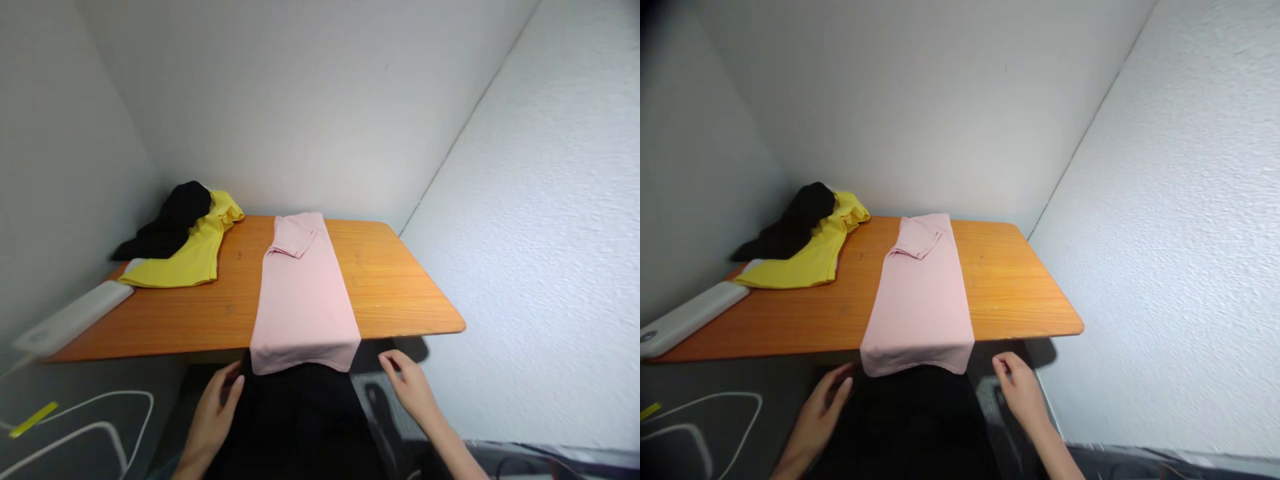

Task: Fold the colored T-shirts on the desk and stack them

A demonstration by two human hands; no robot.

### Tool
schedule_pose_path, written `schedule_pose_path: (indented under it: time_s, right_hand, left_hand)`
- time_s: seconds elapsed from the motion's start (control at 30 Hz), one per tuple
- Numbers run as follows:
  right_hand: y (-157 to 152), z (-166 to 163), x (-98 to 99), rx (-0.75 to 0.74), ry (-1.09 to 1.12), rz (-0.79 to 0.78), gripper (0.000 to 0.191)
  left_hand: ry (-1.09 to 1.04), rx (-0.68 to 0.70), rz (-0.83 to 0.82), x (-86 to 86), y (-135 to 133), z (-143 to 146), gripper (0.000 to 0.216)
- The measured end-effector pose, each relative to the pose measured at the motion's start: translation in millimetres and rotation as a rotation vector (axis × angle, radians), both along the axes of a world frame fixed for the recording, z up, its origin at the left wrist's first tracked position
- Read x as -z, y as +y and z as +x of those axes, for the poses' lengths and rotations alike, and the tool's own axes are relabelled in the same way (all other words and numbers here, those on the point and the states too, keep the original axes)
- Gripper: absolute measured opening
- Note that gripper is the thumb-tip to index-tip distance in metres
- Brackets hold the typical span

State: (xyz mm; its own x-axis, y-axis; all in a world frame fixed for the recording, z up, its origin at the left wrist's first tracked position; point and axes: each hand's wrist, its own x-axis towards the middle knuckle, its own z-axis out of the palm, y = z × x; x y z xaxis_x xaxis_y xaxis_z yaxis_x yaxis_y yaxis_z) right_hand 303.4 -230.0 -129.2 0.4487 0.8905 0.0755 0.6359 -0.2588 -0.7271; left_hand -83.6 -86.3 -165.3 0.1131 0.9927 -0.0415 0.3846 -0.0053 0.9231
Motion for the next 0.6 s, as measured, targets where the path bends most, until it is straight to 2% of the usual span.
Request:
schedule_pose_path:
  time_s: [0.1, 0.17, 0.23, 0.33, 0.47, 0.53, 0.6]
  right_hand:
    - [13.4, -23.4, 20.6, 0.006, 0.309, 0.043, 0.042]
    - [27.6, -36.4, 25.8, 0.010, 0.455, 0.109, 0.048]
    - [37.0, -45.9, 24.7, -0.040, 0.527, 0.139, 0.044]
    - [33.3, -55.6, 17.6, -0.094, 0.560, 0.109, 0.043]
    - [7.7, -66.4, 2.3, -0.022, 0.686, 0.097, 0.041]
    - [-3.4, -70.2, -11.9, -0.018, 0.783, 0.095, 0.041]
    - [-10.8, -71.1, -29.9, -0.040, 0.815, 0.081, 0.046]
  left_hand:
    - [-0.066, 0.091, -0.014, 14.9, 11.5, 23.0, 0.061]
    - [-0.090, 0.159, -0.003, 13.7, 15.0, 35.9, 0.056]
    - [-0.120, 0.215, -0.022, 8.1, 12.2, 42.7, 0.051]
    - [-0.174, 0.203, -0.080, -1.3, -1.2, 40.0, 0.050]
    - [-0.313, 0.151, -0.142, -16.6, -23.6, 25.7, 0.059]
    - [-0.373, 0.121, -0.158, -32.1, -31.2, 18.8, 0.066]
    - [-0.324, 0.150, -0.123, -54.8, -35.3, 12.3, 0.055]
